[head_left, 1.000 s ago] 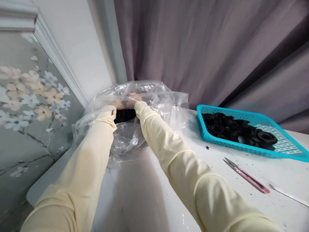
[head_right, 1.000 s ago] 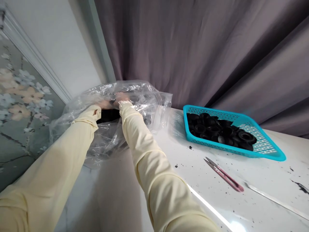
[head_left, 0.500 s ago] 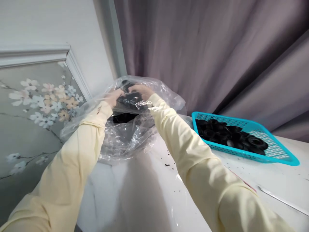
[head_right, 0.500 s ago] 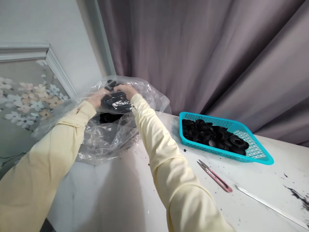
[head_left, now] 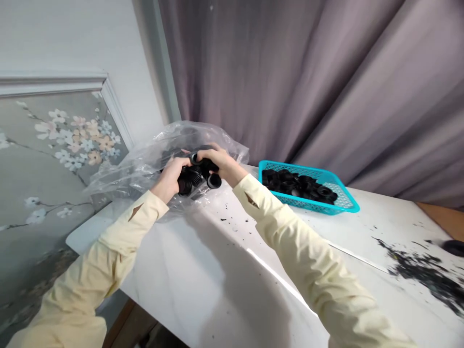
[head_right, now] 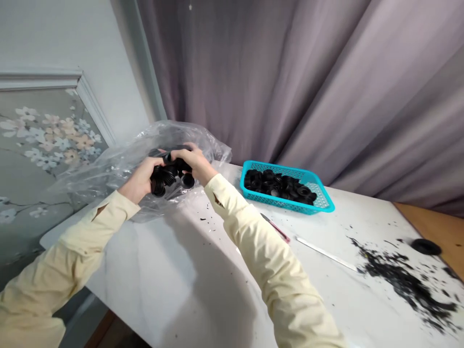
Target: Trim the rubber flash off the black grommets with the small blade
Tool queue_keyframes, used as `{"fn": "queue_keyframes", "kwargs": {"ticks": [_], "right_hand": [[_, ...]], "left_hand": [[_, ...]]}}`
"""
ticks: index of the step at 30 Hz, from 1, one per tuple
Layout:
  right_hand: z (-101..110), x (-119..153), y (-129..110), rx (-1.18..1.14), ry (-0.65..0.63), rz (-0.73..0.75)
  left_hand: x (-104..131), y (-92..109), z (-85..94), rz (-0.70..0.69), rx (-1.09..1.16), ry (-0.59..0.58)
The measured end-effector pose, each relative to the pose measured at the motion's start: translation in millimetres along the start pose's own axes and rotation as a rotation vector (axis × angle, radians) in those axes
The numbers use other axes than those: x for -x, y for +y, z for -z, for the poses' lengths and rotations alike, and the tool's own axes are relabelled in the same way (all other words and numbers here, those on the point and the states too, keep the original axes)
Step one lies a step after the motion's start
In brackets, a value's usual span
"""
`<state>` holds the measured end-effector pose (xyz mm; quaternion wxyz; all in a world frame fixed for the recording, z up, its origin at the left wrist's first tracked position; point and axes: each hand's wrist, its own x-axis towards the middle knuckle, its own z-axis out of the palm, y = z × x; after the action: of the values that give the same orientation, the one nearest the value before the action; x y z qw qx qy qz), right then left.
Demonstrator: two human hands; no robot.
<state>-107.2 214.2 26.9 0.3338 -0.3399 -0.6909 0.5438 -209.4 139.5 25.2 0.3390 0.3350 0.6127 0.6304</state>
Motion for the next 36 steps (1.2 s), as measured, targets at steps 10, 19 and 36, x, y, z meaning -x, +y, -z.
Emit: {"fn": "queue_keyframes", "kwargs": {"ticks": [10,19,36], "right_hand": [[71,114,3,-0.277,0.175,-0.067],[123,197,92,-0.323,0.476,-0.223],[143,211,132,0.308,0.293,-0.028]], "left_hand": [[97,-10,-75.8,-0.163,0.198,-0.1],[133,-92,-146.9,-0.247,-0.16,-0.449],[106,-100,-122.6,-0.43,-0.779,-0.788]]}}
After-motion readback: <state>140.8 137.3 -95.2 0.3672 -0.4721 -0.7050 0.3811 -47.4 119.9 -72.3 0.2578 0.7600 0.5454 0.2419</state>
